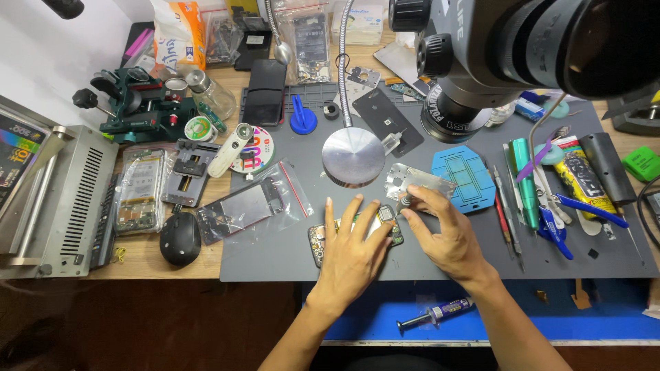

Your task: The person works on a disassembled smartphone motherboard on a cluttered workbench. They connect a charging cable, use a screwdriver to adjust components, and handle a small plastic bag containing parts. The person also picks up and places a black smartphone on the desk.

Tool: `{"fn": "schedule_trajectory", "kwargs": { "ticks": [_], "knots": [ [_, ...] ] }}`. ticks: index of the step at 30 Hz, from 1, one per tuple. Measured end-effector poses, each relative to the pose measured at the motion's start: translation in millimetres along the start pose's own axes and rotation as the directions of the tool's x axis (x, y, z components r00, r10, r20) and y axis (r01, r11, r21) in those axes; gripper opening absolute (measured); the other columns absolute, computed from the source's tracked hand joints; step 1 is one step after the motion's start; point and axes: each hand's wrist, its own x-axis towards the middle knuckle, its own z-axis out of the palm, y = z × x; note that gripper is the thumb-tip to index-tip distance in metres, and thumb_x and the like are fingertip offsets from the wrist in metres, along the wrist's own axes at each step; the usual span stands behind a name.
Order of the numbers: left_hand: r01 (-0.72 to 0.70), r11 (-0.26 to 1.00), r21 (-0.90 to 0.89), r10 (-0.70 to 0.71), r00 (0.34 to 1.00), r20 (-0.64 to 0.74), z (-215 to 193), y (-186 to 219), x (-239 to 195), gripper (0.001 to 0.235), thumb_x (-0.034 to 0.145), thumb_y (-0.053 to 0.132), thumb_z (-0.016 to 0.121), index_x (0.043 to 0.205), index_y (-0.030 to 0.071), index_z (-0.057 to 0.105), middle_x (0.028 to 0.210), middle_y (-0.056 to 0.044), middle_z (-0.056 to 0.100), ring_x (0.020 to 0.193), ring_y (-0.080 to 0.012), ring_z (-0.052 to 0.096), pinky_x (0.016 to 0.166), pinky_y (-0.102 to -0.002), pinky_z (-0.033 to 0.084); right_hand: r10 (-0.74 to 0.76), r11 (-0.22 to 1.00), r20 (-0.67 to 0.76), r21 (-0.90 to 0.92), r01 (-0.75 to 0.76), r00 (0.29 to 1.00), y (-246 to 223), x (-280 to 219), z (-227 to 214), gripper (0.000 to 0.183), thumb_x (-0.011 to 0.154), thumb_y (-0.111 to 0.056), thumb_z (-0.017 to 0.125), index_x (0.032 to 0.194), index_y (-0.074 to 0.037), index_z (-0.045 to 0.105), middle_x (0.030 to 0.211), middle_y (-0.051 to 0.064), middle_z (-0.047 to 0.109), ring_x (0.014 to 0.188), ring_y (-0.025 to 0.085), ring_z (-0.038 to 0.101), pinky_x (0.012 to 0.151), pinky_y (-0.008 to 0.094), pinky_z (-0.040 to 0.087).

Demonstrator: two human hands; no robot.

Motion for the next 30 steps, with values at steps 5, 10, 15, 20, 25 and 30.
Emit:
{"fn": "schedule_trajectory", "kwargs": {
  "ticks": [5,10,15,20,25,30],
  "knots": [
    [0.008,1.0,0.014,-0.008,1.0,0.02,0.8,0.1,-1.0,0.021,0.101,0.025,0.067,0.118,0.014,0.072,0.137,-0.017,0.065,0.142,-0.0428,0.05,0.119,-0.077,0.017,-0.009,1.0,0.006,0.01,0.009,1.0,5.5,-1.4,1.9,0.048,0.092,0.006,0.072,0.138,0.0,0.059,0.11,0.017,0.074,0.092,0.03,0.079,0.081,0.04,0.067],
    [0.011,1.0,0.02,-0.012,1.0,0.028,2.0,-0.1,-2.5,0.021,0.102,0.026,0.066,0.119,0.014,0.072,0.137,-0.017,0.065,0.142,-0.0429,0.05,0.12,-0.077,0.017,-0.062,0.998,0.001,-0.019,0.062,0.998,-1.9,4.2,1.7,0.046,0.091,0.004,0.074,0.136,-0.001,0.061,0.114,0.016,0.074,0.1,0.03,0.078,0.086,0.041,0.066],
    [0.016,1.0,0.027,-0.017,0.999,0.037,4.3,-0.9,-3.8,0.023,0.103,0.027,0.065,0.121,0.015,0.072,0.136,-0.018,0.065,0.142,-0.0434,0.05,0.119,-0.078,0.017,-0.247,0.958,-0.005,-0.15,0.244,0.969,-3.1,12.9,-6.0,0.034,0.096,-0.009,0.074,0.129,-0.008,0.065,0.101,0.008,0.073,0.119,0.035,0.069,0.124,0.062,0.034],
    [0.016,0.999,0.028,-0.017,0.999,0.035,4.1,-0.6,-3.9,0.022,0.103,0.028,0.065,0.12,0.015,0.072,0.135,-0.018,0.065,0.141,-0.0433,0.051,0.12,-0.077,0.017,-0.281,0.942,0.037,-0.18,0.283,0.959,-10.2,15.4,-9.5,0.034,0.098,-0.012,0.072,0.132,-0.012,0.065,0.122,0.01,0.073,0.131,0.036,0.064,0.126,0.061,0.029],
    [0.019,0.999,0.032,-0.02,0.999,0.031,4.1,-0.5,-4.1,0.022,0.102,0.027,0.065,0.12,0.015,0.072,0.136,-0.018,0.065,0.141,-0.0432,0.052,0.119,-0.076,0.019,-0.322,0.919,0.032,-0.227,0.321,0.946,-8.1,16.6,-10.7,0.045,0.093,-0.015,0.079,0.133,-0.006,0.061,0.116,0.013,0.073,0.129,0.036,0.066,0.126,0.063,0.026],
    [0.021,0.999,0.03,-0.023,0.998,0.051,3.7,-0.5,-4.8,0.023,0.102,0.028,0.065,0.121,0.016,0.071,0.135,-0.017,0.065,0.14,-0.0433,0.052,0.119,-0.076,0.019,-0.291,0.934,0.057,-0.197,0.297,0.955,-5.6,16.1,-12.6,0.043,0.092,-0.012,0.077,0.133,-0.008,0.064,0.121,0.011,0.073,0.125,0.033,0.067,0.126,0.062,0.031]
  ]
}}
